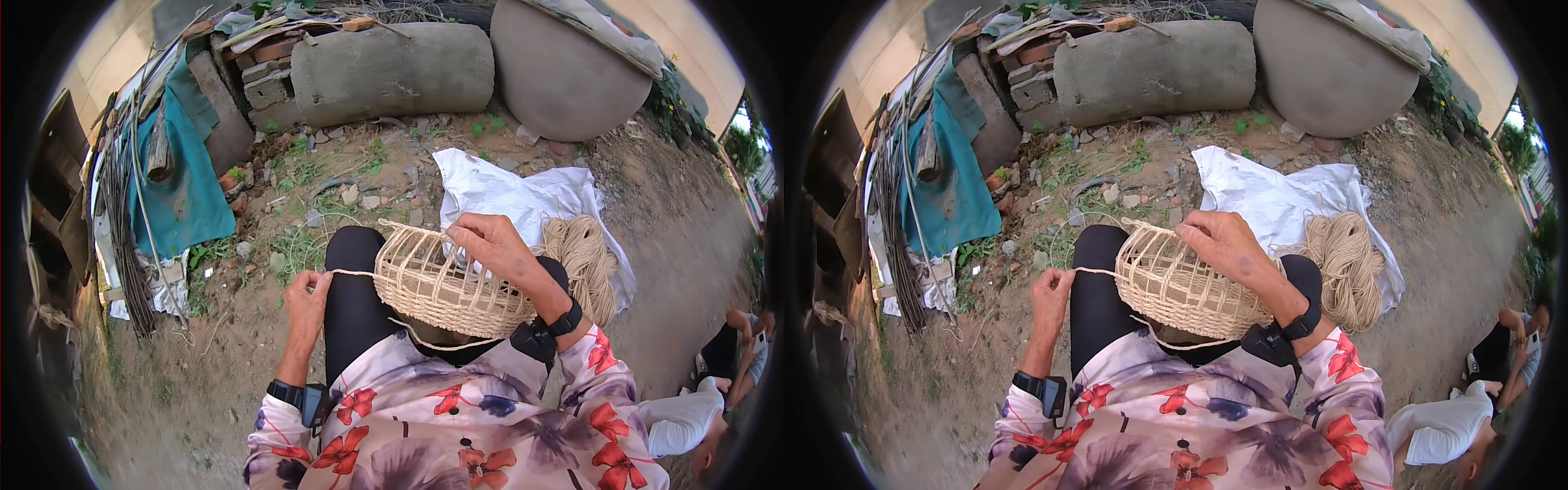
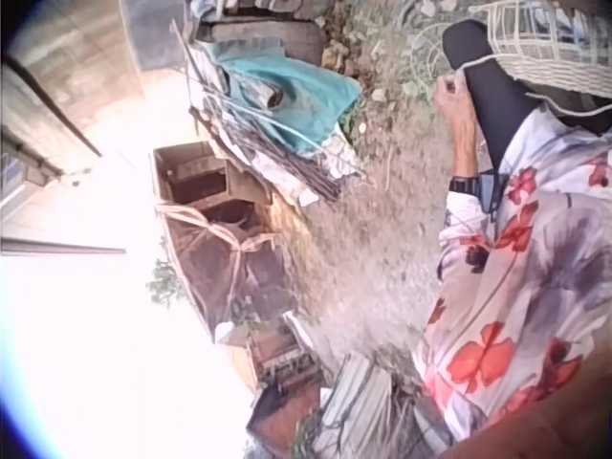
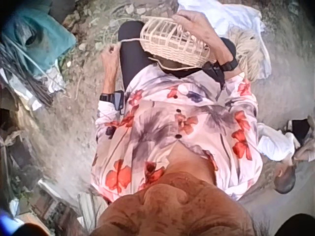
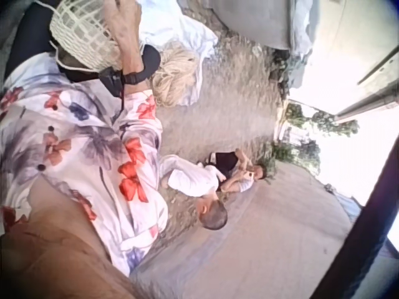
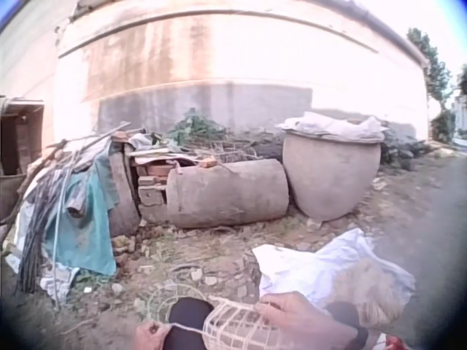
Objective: Weaving a small wicker basket using light-colored flexible strips.
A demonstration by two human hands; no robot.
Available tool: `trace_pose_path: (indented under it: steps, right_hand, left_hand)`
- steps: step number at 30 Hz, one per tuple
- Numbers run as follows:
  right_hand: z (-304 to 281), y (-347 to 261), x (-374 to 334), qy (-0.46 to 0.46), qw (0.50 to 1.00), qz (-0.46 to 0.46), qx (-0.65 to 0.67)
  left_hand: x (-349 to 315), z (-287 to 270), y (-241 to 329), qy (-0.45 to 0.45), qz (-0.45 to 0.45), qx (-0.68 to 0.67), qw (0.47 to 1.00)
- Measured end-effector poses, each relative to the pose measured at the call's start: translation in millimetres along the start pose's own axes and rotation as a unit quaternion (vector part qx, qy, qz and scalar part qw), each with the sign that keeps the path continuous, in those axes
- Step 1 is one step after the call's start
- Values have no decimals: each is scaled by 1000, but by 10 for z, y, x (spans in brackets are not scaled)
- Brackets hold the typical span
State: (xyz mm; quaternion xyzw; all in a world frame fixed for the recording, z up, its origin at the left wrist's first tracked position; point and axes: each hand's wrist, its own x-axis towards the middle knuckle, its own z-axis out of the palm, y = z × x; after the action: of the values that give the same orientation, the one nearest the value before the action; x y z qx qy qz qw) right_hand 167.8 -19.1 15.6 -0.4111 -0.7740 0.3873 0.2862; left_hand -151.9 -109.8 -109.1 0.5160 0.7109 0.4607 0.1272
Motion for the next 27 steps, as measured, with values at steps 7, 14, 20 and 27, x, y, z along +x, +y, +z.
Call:
trace_pose_path:
  steps: [7, 14, 20, 27]
  right_hand:
    - [-41, -107, -290, -11, 998, 38, 50]
    - [-35, -97, -380, -10, 997, 35, 61]
    - [-39, 79, -328, -5, 993, 58, 104]
    - [0, 70, -335, -6, 994, 36, 100]
  left_hand:
    - [66, 166, -572, -153, -393, -142, 895]
    - [341, 526, -1119, -135, -363, -398, 832]
    - [405, 275, -553, -69, -285, -348, 890]
    - [480, 337, -410, -112, -335, -191, 916]
